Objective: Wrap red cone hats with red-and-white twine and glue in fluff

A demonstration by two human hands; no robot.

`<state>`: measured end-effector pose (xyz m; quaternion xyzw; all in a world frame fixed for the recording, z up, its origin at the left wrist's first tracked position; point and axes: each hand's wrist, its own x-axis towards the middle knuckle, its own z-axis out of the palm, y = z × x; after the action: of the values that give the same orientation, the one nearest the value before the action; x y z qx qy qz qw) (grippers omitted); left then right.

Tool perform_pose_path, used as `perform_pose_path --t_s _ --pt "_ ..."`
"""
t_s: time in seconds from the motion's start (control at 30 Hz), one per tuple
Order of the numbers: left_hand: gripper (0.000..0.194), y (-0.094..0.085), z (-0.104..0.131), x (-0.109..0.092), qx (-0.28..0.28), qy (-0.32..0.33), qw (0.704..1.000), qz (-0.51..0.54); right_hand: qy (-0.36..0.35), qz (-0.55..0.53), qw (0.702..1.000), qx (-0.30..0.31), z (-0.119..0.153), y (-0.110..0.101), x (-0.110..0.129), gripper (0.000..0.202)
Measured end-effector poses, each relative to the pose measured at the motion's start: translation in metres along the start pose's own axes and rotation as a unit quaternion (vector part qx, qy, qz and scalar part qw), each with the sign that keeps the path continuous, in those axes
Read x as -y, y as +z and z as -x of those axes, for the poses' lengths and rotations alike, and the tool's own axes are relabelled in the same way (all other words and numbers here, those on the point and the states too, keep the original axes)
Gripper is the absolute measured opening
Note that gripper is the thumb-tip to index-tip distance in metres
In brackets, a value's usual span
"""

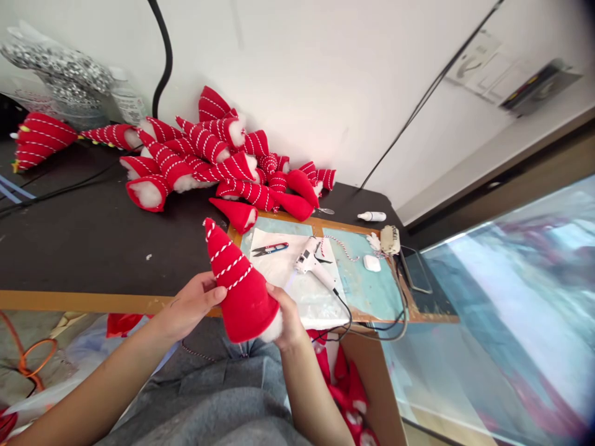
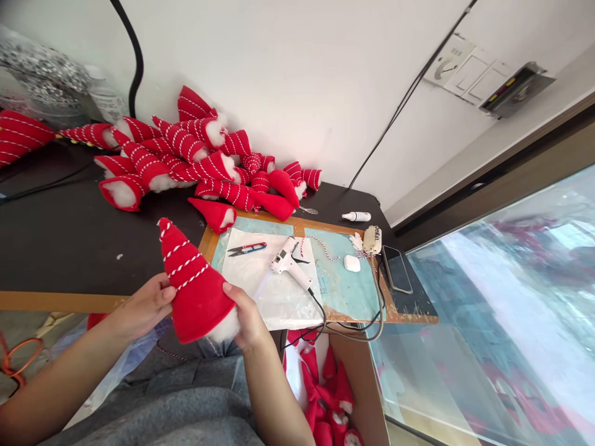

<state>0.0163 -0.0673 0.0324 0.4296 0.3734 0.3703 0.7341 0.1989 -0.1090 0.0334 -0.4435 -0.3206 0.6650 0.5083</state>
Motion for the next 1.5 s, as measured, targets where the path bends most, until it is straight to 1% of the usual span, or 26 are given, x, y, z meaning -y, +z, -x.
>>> perform_pose_path --t_s 0.07,0.1,0.17,0.23,0.3,0.33,0.4,0.43,0.5,0.6,0.63,0.67,0.77,0.8,0.87,0.93,1.0,1.07,1.1,1.2,1.27,1.33,1.4,1.43,1.5 --pt "0.067 0.002 -0.002 0.001 -0.034 0.026 0.999 -0.013 -0.014 -0.017 1.000 0.004 0.000 -0.004 0.002 0.059" --pt "0.064 0.003 -0.002 0.000 -0.052 0.037 0.998 -0.019 -0.035 -0.014 0.999 0.006 0.002 -0.006 0.003 0.061" --pt "0.057 0.004 -0.003 -0.002 -0.078 0.048 0.995 -0.033 -0.108 0.056 0.993 0.002 0.007 -0.008 0.008 0.066" --pt "0.051 0.005 -0.004 -0.004 -0.091 0.052 0.993 -0.045 -0.151 0.155 0.976 -0.007 0.012 -0.007 0.012 0.071" --pt "0.051 0.005 -0.004 -0.005 -0.092 0.060 0.993 -0.048 -0.156 0.213 0.964 -0.021 0.016 -0.004 0.013 0.070" --pt "0.055 0.005 -0.004 -0.005 -0.086 0.062 0.993 -0.044 -0.150 0.214 0.965 -0.027 0.016 -0.002 0.013 0.065" --pt "0.064 0.004 -0.004 -0.005 -0.060 0.048 0.997 -0.031 -0.131 0.166 0.977 -0.036 0.014 0.000 0.009 0.054" --pt "0.067 0.004 -0.004 -0.006 -0.044 0.032 0.998 -0.025 -0.119 0.130 0.984 -0.035 0.012 0.001 0.007 0.053" --pt "0.072 0.005 -0.004 -0.006 -0.020 -0.002 1.000 -0.010 -0.095 0.074 0.992 -0.021 0.006 0.002 0.000 0.056" --pt "0.071 0.007 -0.003 -0.008 -0.013 -0.025 1.000 0.007 -0.074 0.029 0.996 0.028 0.000 0.004 -0.007 0.061" --pt "0.071 0.008 -0.003 -0.008 -0.017 -0.023 1.000 0.009 -0.077 0.029 0.996 0.034 0.000 0.004 -0.007 0.061" --pt "0.069 0.009 -0.003 -0.009 -0.024 -0.018 1.000 0.009 -0.091 0.039 0.995 0.023 0.000 0.004 -0.007 0.061" --pt "0.066 0.009 -0.005 -0.008 -0.048 0.006 0.999 0.009 -0.171 0.111 0.977 -0.055 0.006 0.003 0.000 0.060" --pt "0.065 0.009 -0.006 -0.008 -0.055 0.015 0.998 0.008 -0.195 0.140 0.968 -0.068 0.008 0.003 0.003 0.061" --pt "0.063 0.009 -0.007 -0.007 -0.063 0.027 0.998 0.001 -0.218 0.191 0.955 -0.068 0.013 0.004 0.009 0.068" --pt "0.063 0.009 -0.007 -0.007 -0.062 0.029 0.998 -0.003 -0.209 0.218 0.951 -0.065 0.015 0.006 0.012 0.070" --pt "0.066 0.011 -0.007 -0.007 -0.053 0.017 0.998 0.002 -0.186 0.180 0.963 -0.080 0.013 0.008 0.011 0.060" --pt "0.068 0.012 -0.008 -0.007 -0.046 0.001 0.999 0.011 -0.153 0.088 0.981 -0.078 0.007 0.010 0.007 0.050" --pt "0.069 0.012 -0.008 -0.007 -0.046 -0.005 0.999 0.017 -0.135 0.038 0.988 -0.070 0.003 0.012 0.004 0.049" --pt "0.070 0.013 -0.009 -0.007 -0.056 -0.011 0.998 0.033 -0.081 -0.070 0.994 -0.037 -0.006 0.015 -0.003 0.054" --pt "0.071 0.014 -0.010 -0.007 -0.064 -0.008 0.997 0.035 -0.058 -0.092 0.993 -0.036 -0.010 0.015 -0.005 0.063" --pt "0.071 0.015 -0.010 -0.009 -0.072 -0.004 0.997 0.031 -0.072 -0.047 0.994 -0.063 -0.010 0.013 -0.006 0.068" --pt "0.069 0.015 -0.009 -0.010 -0.084 0.005 0.996 0.030 -0.140 0.048 0.985 -0.087 -0.007 0.010 -0.004 0.070" --pt "0.067 0.015 -0.008 -0.011 -0.090 0.013 0.995 0.030 -0.184 0.104 0.974 -0.083 -0.004 0.009 -0.002 0.072" --pt "0.062 0.014 -0.007 -0.011 -0.097 0.027 0.994 0.033 -0.264 0.202 0.942 -0.056 0.000 0.009 0.001 0.079"
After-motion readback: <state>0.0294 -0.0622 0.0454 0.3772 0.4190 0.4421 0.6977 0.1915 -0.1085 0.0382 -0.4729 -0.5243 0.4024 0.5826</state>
